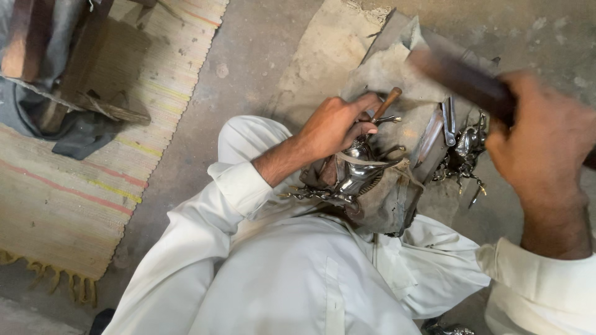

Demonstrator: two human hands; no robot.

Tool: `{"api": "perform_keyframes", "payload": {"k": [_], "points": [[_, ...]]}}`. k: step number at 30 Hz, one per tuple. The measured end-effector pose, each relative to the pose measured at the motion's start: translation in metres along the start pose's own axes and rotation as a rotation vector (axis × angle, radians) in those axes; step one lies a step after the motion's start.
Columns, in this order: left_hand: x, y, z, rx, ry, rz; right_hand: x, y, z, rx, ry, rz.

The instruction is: The person sits cross-legged on the floor shaping silver metal animal figurines. They hold a punch against a figurine clamped with a strap, strike the punch with a wooden mallet, then reposition the figurine and pliers between strikes, working over several figurines on a cloth-covered board.

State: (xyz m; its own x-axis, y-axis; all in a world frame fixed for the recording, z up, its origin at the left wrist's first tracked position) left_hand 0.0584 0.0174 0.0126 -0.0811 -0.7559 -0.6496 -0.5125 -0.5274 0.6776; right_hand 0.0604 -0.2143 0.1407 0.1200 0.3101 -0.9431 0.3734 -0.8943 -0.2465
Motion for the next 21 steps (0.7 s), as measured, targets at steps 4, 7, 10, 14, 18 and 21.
{"api": "perform_keyframes", "payload": {"k": [4,7,10,14,18,21], "points": [[-0.002,-0.004,0.008,-0.058,0.046,0.021,0.012,-0.016,-0.013,-0.04,-0.185,0.296],[0.003,-0.014,0.018,-0.227,-0.024,0.06,0.006,-0.032,-0.011,-0.182,-0.135,0.329],[0.0,-0.011,0.022,-0.139,0.168,0.18,-0.005,-0.028,-0.02,-0.116,-0.006,0.081],[0.006,-0.013,0.028,-0.192,0.19,0.055,-0.005,-0.032,-0.025,-0.038,0.0,-0.071],[0.007,-0.011,0.026,-0.163,0.162,0.027,-0.006,-0.053,-0.027,-0.244,-0.066,0.198],[0.006,-0.009,0.02,-0.141,0.142,0.063,0.001,-0.045,-0.027,-0.177,-0.137,0.267]]}}
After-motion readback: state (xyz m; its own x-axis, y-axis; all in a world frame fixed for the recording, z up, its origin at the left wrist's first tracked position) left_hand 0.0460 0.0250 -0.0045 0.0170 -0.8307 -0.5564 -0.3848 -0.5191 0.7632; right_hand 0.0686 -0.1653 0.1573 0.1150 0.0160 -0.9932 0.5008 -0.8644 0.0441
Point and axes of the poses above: each hand's wrist, its own z-axis away from the middle knuckle, its own x-axis out of the palm, y = z × x, the point moved 7 cm from there along -z, towards the middle knuckle, and after that the axes turned 14 degrees about -z, right-handed, at the moved point
